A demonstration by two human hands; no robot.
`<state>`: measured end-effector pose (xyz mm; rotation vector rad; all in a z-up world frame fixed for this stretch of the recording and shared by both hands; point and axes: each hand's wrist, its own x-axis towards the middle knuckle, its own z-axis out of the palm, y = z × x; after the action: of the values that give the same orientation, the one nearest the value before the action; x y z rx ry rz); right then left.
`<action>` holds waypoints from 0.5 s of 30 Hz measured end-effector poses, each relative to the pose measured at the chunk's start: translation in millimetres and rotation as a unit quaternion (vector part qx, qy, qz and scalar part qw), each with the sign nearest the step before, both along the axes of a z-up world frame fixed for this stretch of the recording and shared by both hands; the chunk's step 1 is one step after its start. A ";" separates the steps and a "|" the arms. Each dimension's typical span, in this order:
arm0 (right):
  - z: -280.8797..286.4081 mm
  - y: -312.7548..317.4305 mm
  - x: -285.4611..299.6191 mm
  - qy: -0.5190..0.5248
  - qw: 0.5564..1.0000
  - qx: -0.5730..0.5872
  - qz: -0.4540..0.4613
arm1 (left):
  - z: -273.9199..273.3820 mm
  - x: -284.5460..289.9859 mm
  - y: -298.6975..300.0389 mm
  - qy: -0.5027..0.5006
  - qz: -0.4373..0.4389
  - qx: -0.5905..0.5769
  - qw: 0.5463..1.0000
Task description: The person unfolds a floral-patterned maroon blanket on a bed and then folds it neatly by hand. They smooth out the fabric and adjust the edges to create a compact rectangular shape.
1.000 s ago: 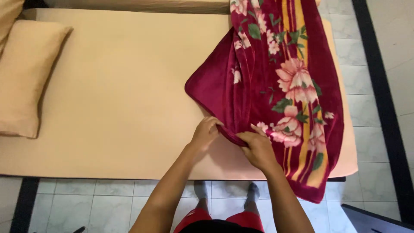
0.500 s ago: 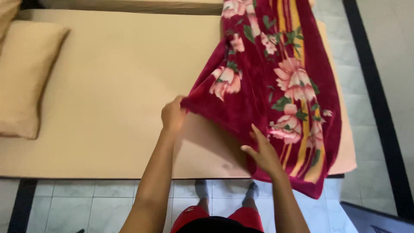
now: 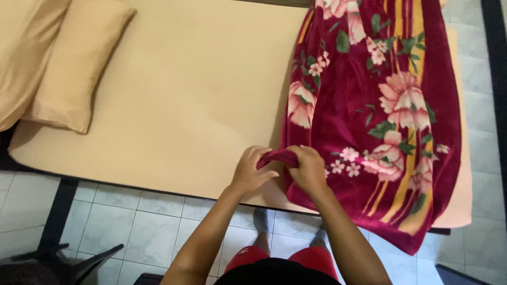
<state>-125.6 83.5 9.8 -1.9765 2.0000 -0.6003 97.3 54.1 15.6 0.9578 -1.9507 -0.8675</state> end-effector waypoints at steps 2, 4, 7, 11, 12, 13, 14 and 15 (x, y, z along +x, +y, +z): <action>46.2 12.3 -2.3 -0.054 0.998 -0.041 -0.001 | -9.0 -22.1 -0.8 -0.021 -0.005 0.027 0.999; 75.2 28.7 -8.1 -0.107 0.991 -0.085 -0.005 | -36.2 -44.7 -5.3 -0.043 -0.014 0.050 0.998; 89.4 54.1 -21.2 -0.137 0.981 -0.134 -0.009 | -102.3 -71.8 -23.6 0.008 -0.037 0.020 0.999; 87.2 86.1 -43.7 -0.165 0.971 -0.165 -0.058 | -155.0 -73.1 -38.3 -0.108 -0.016 0.048 0.993; 86.4 94.4 -47.5 -0.166 0.971 -0.161 -0.058 | -159.3 -66.5 -37.6 -0.155 -0.009 0.056 0.986; 84.9 100.1 -52.0 -0.167 0.971 -0.159 -0.057 | -149.0 -58.3 -32.9 -0.155 -0.008 0.058 0.986; 83.2 105.9 -55.8 -0.174 0.972 -0.138 -0.074 | -139.0 -49.3 -28.0 -0.199 -0.021 0.096 0.975; 81.7 109.5 -60.6 -0.181 0.973 -0.115 -0.084 | -129.3 -39.5 -21.7 -0.239 -0.028 0.136 0.961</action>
<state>-186.2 193.0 91.5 -1.6663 1.9451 -1.1875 57.8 32.4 -113.6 1.3811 -2.3099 -1.0265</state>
